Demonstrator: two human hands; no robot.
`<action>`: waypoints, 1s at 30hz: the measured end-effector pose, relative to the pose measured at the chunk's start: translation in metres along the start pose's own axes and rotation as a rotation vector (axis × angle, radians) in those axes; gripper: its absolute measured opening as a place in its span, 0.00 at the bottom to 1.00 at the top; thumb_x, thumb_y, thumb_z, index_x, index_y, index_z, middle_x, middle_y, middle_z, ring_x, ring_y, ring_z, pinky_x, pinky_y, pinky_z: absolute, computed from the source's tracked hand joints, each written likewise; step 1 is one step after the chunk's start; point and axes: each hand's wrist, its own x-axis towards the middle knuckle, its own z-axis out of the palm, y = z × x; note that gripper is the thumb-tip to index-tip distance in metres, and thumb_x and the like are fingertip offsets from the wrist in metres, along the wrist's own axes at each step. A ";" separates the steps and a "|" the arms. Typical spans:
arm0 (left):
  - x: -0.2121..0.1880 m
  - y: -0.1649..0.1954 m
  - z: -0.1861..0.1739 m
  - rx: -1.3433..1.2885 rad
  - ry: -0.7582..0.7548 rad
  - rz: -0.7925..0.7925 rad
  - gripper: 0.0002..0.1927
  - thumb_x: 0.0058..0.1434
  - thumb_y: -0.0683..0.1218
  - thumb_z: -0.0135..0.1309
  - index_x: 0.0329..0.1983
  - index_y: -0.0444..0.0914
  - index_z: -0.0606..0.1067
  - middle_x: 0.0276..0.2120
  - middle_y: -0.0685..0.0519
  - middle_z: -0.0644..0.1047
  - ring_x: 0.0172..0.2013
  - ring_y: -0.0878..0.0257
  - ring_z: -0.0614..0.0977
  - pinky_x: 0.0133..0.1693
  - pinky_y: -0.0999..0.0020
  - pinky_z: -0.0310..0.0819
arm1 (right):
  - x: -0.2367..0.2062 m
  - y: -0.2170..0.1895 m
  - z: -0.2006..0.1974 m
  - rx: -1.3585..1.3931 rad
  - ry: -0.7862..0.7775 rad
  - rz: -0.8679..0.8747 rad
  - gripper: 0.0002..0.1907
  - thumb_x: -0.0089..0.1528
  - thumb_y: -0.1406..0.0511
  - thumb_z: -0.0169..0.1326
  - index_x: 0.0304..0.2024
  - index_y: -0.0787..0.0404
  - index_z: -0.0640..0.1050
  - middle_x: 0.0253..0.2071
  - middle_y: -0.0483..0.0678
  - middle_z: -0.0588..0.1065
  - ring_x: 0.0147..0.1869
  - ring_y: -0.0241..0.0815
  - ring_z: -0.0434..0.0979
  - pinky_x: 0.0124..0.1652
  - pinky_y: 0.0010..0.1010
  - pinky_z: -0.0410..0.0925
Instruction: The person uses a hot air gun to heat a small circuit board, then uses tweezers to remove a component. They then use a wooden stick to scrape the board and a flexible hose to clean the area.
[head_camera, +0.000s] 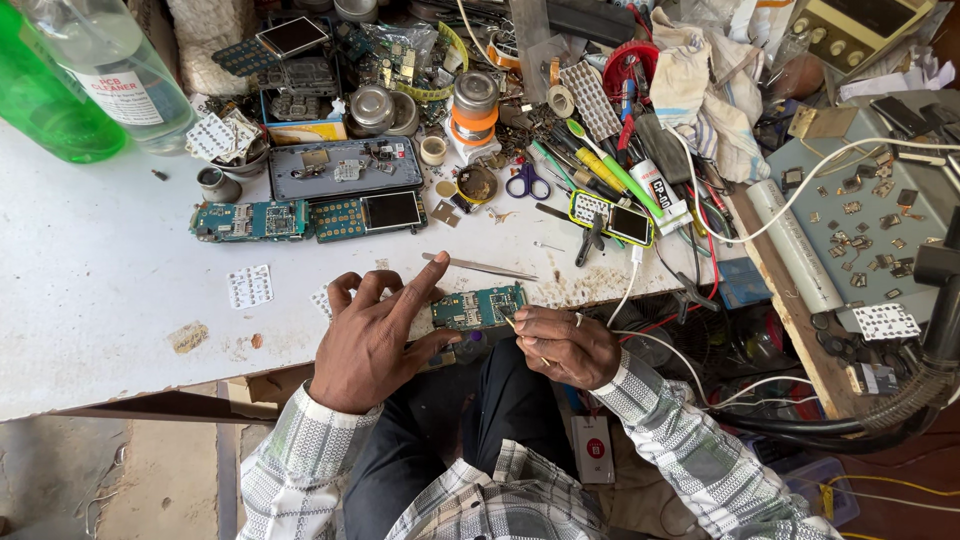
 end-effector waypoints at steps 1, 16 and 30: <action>0.000 0.000 0.000 -0.003 0.001 -0.001 0.50 0.54 0.61 0.64 0.76 0.46 0.55 0.44 0.62 0.83 0.48 0.57 0.75 0.53 0.45 0.56 | 0.000 0.000 0.000 0.000 -0.004 0.004 0.18 0.60 0.74 0.67 0.48 0.63 0.73 0.51 0.53 0.76 0.58 0.50 0.81 0.54 0.39 0.75; 0.000 0.000 0.000 -0.014 -0.005 -0.003 0.50 0.54 0.61 0.64 0.76 0.45 0.55 0.46 0.62 0.83 0.47 0.57 0.74 0.53 0.46 0.56 | -0.014 0.002 0.008 0.042 0.048 0.079 0.16 0.62 0.74 0.64 0.47 0.63 0.71 0.50 0.52 0.75 0.61 0.50 0.80 0.52 0.35 0.76; -0.002 0.000 -0.003 -0.012 0.011 0.010 0.50 0.54 0.60 0.64 0.76 0.46 0.55 0.45 0.61 0.83 0.48 0.56 0.74 0.53 0.46 0.56 | -0.008 -0.004 0.005 0.119 0.038 0.181 0.18 0.60 0.75 0.65 0.47 0.63 0.72 0.52 0.55 0.77 0.62 0.53 0.80 0.50 0.34 0.77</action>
